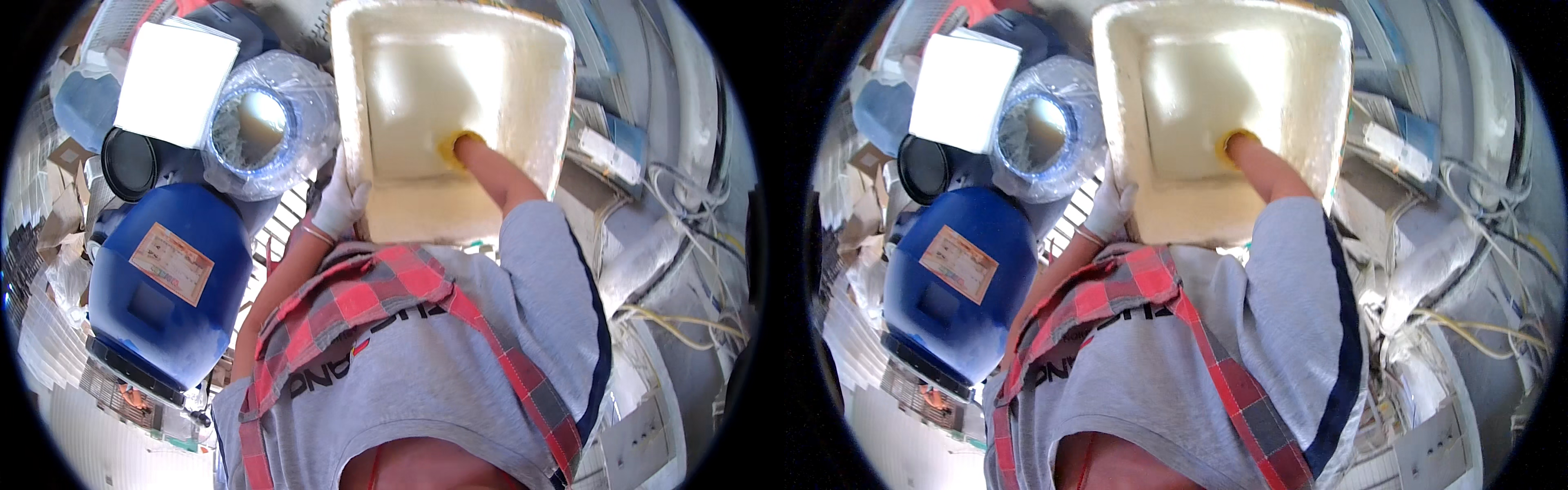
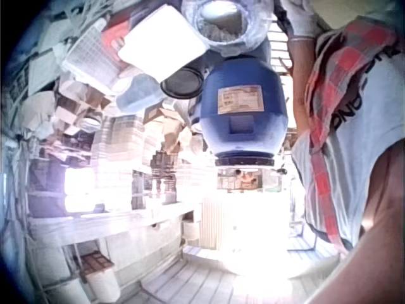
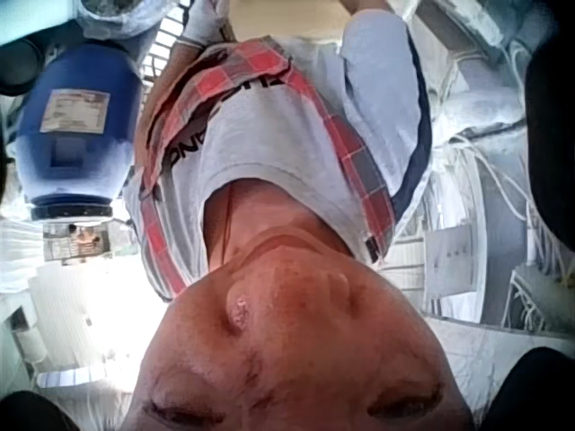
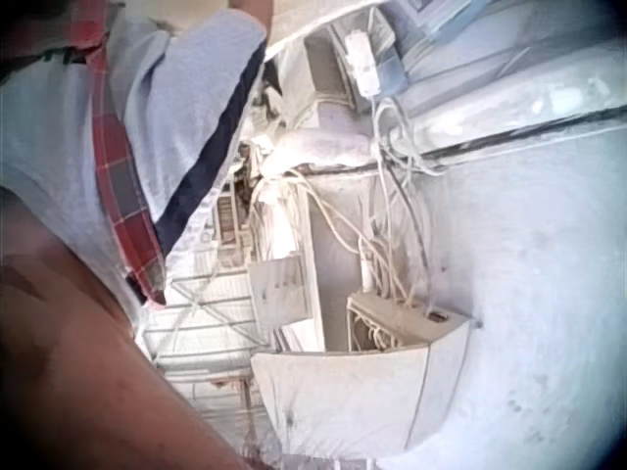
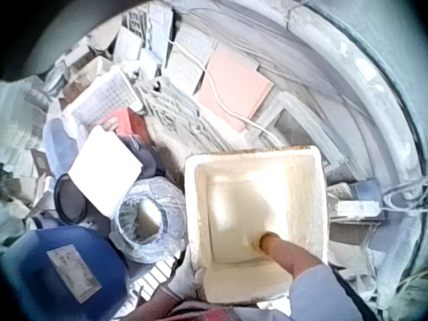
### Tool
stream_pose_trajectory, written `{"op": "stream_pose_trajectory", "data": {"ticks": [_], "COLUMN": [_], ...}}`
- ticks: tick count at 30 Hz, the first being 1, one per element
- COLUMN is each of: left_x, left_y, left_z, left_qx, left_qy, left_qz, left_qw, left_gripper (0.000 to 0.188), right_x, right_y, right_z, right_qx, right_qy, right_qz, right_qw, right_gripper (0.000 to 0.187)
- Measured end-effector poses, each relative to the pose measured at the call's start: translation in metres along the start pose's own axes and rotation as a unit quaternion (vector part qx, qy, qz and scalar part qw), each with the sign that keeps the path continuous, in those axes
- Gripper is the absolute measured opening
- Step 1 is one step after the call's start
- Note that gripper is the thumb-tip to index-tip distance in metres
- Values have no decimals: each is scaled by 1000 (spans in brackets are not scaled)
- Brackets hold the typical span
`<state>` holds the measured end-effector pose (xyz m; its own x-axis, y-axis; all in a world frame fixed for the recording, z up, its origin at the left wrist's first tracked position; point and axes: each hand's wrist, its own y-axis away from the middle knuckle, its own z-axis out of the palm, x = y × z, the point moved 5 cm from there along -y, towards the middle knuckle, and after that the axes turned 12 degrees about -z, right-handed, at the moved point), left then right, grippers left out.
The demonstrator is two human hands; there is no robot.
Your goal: The person scrubs the inside of a white styrofoam container with a yellow sponge. They repeatedly dip the sponge into a nearby container of liquid and continue scrubbing the interior surfaces.
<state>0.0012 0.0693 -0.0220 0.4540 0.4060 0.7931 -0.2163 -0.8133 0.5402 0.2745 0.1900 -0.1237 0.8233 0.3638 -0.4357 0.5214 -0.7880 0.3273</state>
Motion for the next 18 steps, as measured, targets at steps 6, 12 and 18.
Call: {"op": "stream_pose_trajectory", "data": {"ticks": [6,12,18], "left_x": [9,8,17], "left_y": [3,4,0], "left_z": [-3,-3,-4], "left_qx": [8,21,-41], "left_qy": [-29,-18,-7], "left_qz": [-14,-15,-103], "left_qw": [999,1000,994], "left_gripper": [85,85,84], "right_x": [-24,31,15], "right_y": [-64,-89,-107], "right_z": [16,-28,-33], "right_qx": [97,197,120], "right_qy": [-57,-223,86], "right_qz": [-21,-25,36], "right_qw": [993,954,988], "right_gripper": [33,37,58]}}
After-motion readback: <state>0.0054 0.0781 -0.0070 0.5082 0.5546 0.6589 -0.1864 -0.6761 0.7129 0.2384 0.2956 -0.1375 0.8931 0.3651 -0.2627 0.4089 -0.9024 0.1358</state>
